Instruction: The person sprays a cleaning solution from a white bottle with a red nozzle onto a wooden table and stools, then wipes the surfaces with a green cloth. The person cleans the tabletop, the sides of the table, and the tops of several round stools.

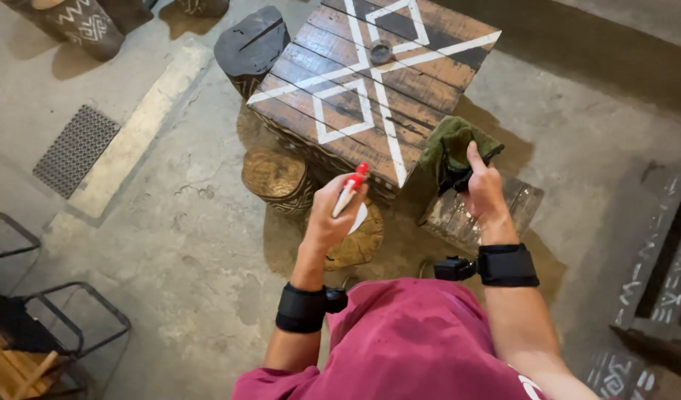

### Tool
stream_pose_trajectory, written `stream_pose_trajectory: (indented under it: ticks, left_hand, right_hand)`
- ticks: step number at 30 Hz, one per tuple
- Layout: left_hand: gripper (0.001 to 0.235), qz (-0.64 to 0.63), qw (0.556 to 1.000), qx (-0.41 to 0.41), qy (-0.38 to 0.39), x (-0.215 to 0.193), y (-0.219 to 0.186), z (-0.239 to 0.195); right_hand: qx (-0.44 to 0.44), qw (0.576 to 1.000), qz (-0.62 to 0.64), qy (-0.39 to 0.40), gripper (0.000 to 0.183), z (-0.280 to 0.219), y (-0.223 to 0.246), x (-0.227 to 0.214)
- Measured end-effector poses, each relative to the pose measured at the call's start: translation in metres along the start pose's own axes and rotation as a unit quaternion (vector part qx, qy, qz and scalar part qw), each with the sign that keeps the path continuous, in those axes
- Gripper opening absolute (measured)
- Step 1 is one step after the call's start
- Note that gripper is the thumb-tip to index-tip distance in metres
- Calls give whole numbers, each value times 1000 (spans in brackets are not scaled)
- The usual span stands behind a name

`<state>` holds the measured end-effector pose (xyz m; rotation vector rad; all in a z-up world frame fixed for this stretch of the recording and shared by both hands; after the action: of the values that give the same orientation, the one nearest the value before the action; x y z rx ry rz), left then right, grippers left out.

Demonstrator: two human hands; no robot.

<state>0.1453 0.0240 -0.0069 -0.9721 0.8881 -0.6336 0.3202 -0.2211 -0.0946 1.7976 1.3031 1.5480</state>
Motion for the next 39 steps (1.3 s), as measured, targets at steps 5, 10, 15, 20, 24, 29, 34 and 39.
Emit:
stream_pose_trajectory:
  ticks: [5,10,15,20,24,29,34,39]
  left_hand:
    - [17,3,997,30,-64,40,-25,14]
    - [17,26,995,5,-100,72,-39,14]
    - [14,67,991,-1,-116,87,-39,17]
    - [14,75,991,-6,-113,87,-44,23]
    - [15,51,991,-40,-116,76,-29,29]
    - [17,49,990,-13,-131,62,-6,44]
    - [20,28,989,-26,-145,52,14,41]
    - [20,41,984,-42,-166,35,23,44]
  right_hand:
    - [6,997,-70,-21,43,38,33,-56]
    - [-16,991,-132,0,42,63,64,-82]
    - [-1,993,-115,22,42,93,74,-94]
    - [-11,990,-143,15,41,97,78,-90]
    - [-9,986,-167,10,41,106,71,-78]
    - [-15,985,-170,34,38,116,66,-59]
    - [26,981,-191,10,36,127,48,-51]
    - [28,983,-179,30,41,129,56,-12]
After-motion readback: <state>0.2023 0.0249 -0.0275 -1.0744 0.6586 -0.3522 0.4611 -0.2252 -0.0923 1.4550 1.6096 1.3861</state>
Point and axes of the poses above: each hand's wrist, its own z-axis towards the middle knuckle, its own x-axis out of the palm, y = z × x, the point moved 4 cm from there along z, towards the middle knuckle, and after that the axes turned 5 degrees about -y, right-handed, at the moved point
